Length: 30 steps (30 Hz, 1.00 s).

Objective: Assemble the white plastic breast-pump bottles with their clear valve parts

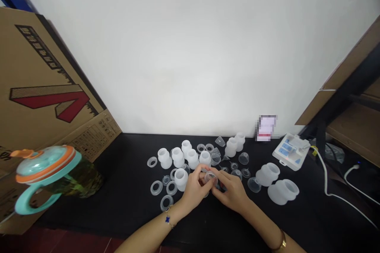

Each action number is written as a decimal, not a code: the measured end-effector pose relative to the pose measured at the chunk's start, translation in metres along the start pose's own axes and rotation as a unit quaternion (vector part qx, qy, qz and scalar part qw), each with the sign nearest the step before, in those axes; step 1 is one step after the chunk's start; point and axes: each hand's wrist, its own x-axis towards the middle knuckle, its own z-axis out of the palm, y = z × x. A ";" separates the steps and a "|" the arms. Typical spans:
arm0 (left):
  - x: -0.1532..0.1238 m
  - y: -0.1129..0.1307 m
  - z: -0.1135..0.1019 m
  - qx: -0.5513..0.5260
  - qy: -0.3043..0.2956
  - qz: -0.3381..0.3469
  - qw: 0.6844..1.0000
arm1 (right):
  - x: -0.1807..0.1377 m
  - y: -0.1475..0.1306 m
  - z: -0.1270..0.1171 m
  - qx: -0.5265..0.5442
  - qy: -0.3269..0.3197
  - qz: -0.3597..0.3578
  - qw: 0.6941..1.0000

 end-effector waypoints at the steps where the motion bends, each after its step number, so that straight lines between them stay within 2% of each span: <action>1: 0.000 -0.001 0.000 -0.002 -0.002 0.002 1.000 | 0.000 0.000 0.000 -0.003 0.000 0.003 1.000; 5: 0.000 -0.005 0.001 -0.017 -0.005 0.012 1.000 | 0.001 -0.001 -0.001 -0.011 0.002 0.006 1.000; 11: 0.000 -0.011 0.001 -0.039 -0.005 -0.007 0.999 | 0.002 -0.003 -0.001 -0.011 0.012 0.010 1.000; 20: -0.001 -0.008 0.002 -0.092 -0.011 -0.005 0.996 | 0.000 -0.002 -0.001 -0.007 0.015 0.007 1.000; 30: -0.001 -0.018 0.000 -0.054 -0.002 0.012 0.998 | 0.003 -0.006 -0.005 0.006 0.015 0.009 1.000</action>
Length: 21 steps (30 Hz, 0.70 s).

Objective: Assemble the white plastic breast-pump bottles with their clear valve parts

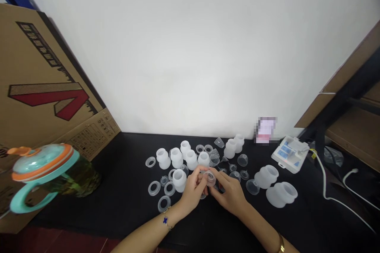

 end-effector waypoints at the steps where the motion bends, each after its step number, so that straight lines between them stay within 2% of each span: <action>1: 0.000 0.000 0.000 0.006 -0.001 0.003 1.000 | 0.000 0.000 0.000 0.000 0.000 0.000 1.000; 15: 0.000 0.006 -0.001 -0.022 0.007 -0.002 1.000 | -0.005 0.003 0.005 0.015 -0.005 -0.017 1.000; 21: 0.002 0.004 0.001 -0.022 0.023 -0.010 0.999 | -0.006 0.004 0.006 0.019 -0.025 -0.007 0.999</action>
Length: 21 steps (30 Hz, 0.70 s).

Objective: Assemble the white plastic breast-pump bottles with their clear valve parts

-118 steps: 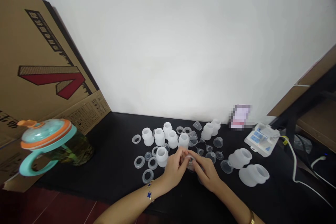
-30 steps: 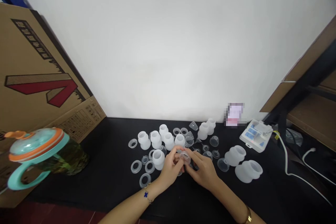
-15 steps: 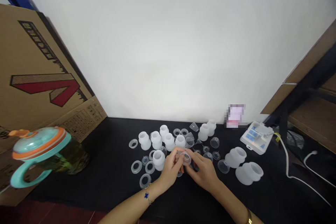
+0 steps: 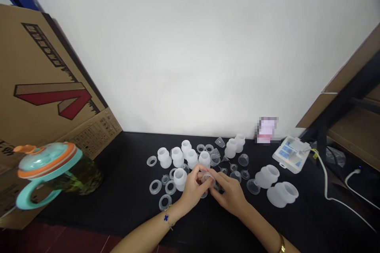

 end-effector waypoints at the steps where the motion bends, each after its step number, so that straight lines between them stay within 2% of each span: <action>1: 0.000 -0.001 0.000 0.003 0.001 0.001 1.000 | 0.000 0.001 0.000 -0.002 0.003 -0.004 1.000; 5: 0.001 -0.002 -0.001 0.023 0.005 0.008 1.000 | 0.000 0.001 0.001 -0.014 0.020 -0.031 0.999; 13: -0.001 0.005 0.002 0.021 -0.010 0.016 1.000 | 0.003 -0.001 -0.004 -0.053 0.026 -0.023 0.998; 21: -0.003 0.007 0.004 0.004 -0.003 0.011 1.000 | 0.006 0.000 -0.006 -0.053 0.032 -0.049 0.997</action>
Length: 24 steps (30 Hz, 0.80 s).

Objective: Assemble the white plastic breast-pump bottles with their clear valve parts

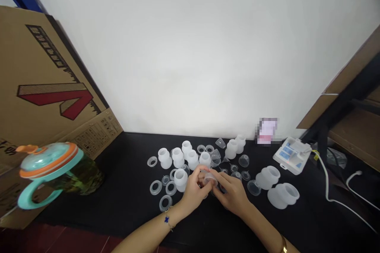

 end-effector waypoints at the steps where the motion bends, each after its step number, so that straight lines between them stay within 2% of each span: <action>1: 0.000 0.000 0.000 0.002 0.000 0.000 1.000 | 0.000 -0.001 0.000 -0.001 -0.001 0.002 1.000; 11: -0.003 -0.001 -0.003 -0.002 -0.026 0.015 1.000 | 0.003 -0.004 -0.003 0.015 0.011 0.034 0.999; 17: -0.002 -0.008 -0.003 -0.007 -0.002 -0.008 1.000 | 0.000 -0.004 -0.001 0.013 -0.008 0.037 0.999; 24: -0.001 -0.006 -0.003 -0.014 -0.005 -0.008 1.000 | 0.000 -0.004 -0.001 0.023 -0.018 0.034 0.999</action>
